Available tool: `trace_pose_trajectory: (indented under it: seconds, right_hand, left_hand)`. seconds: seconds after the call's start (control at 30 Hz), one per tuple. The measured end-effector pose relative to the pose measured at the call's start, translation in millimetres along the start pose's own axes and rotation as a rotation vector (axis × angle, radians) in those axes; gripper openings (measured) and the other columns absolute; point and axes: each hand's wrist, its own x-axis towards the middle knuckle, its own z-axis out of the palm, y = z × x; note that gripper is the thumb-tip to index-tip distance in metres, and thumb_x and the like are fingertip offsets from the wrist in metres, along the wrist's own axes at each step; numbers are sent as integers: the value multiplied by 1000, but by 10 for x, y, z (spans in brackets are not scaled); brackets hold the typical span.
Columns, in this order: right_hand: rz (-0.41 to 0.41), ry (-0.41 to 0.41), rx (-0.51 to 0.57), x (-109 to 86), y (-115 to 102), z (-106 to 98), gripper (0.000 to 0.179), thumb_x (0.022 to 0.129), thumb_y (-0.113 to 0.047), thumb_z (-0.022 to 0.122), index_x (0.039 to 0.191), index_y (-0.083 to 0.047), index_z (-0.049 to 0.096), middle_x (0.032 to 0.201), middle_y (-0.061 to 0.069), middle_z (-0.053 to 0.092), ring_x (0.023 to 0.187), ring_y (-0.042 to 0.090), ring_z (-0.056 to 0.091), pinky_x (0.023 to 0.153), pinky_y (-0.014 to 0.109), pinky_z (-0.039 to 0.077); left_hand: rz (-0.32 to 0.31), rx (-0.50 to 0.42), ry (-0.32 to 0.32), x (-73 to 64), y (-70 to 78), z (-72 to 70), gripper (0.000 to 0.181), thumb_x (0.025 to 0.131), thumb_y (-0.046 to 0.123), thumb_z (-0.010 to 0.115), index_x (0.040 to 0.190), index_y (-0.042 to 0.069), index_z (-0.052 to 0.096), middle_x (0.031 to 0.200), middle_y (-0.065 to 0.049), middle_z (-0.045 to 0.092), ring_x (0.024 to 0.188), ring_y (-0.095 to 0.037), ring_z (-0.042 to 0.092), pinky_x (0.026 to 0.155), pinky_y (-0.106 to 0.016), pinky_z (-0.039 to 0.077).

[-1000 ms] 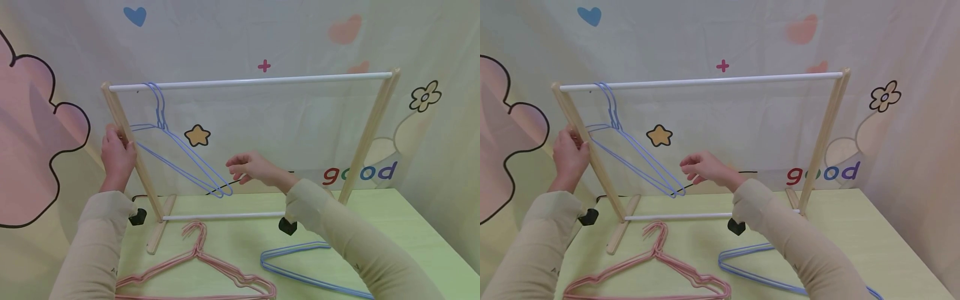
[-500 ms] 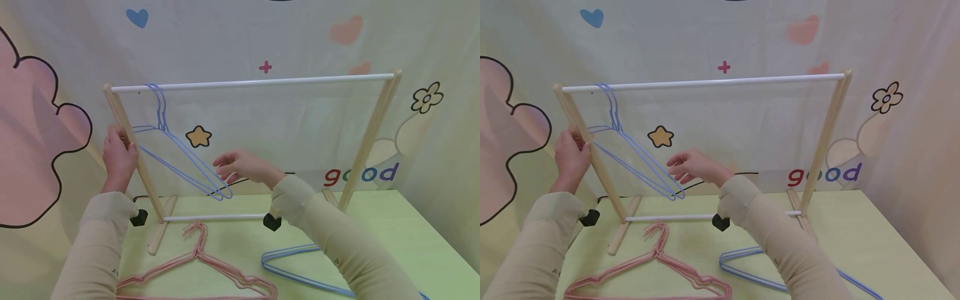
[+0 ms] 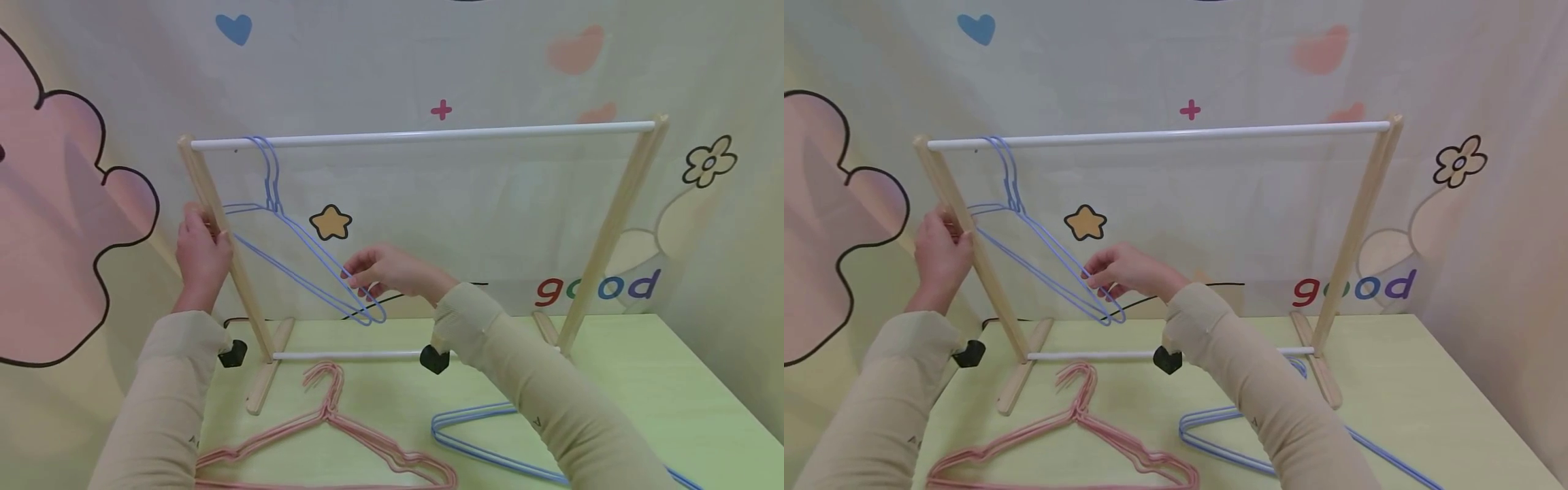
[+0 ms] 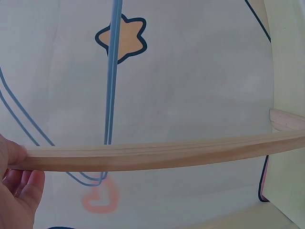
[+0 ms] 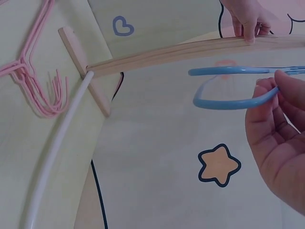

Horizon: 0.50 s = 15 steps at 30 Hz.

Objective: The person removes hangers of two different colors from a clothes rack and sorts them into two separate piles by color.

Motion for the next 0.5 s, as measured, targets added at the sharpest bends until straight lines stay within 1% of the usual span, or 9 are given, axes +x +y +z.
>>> trace_pose_trajectory:
  seconds: [0.17, 0.33, 0.5]
  right_hand:
    - [2, -9, 0, -2, -15, 9, 11, 84, -3, 55, 94, 1, 55, 74, 4, 55, 60, 15, 50, 57, 25, 47]
    - [-1, -15, -9, -8, -27, 13, 8, 85, -2, 53, 92, 1, 54, 72, 4, 54, 59, 15, 50, 57, 25, 46]
    - [-13, 3, 6, -15, -74, 3, 8, 85, 0, 53, 92, 1, 52, 73, 3, 52, 58, 15, 49, 56, 24, 46]
  left_hand:
    - [-4, 0, -11, 0, 7, 2, 26, 88, 7, 44, 110, 1, 31, 109, -22, 43, 98, -35, 46, 80, -47, 44]
    - [7, 10, -4, -2, 3, 1, 25, 88, 8, 44, 109, 1, 31, 108, -23, 43, 98, -36, 47, 80, -46, 43]
    - [7, 18, 4, -4, 1, -5, 25, 87, 9, 45, 108, 2, 32, 107, -23, 44, 98, -36, 47, 80, -45, 41]
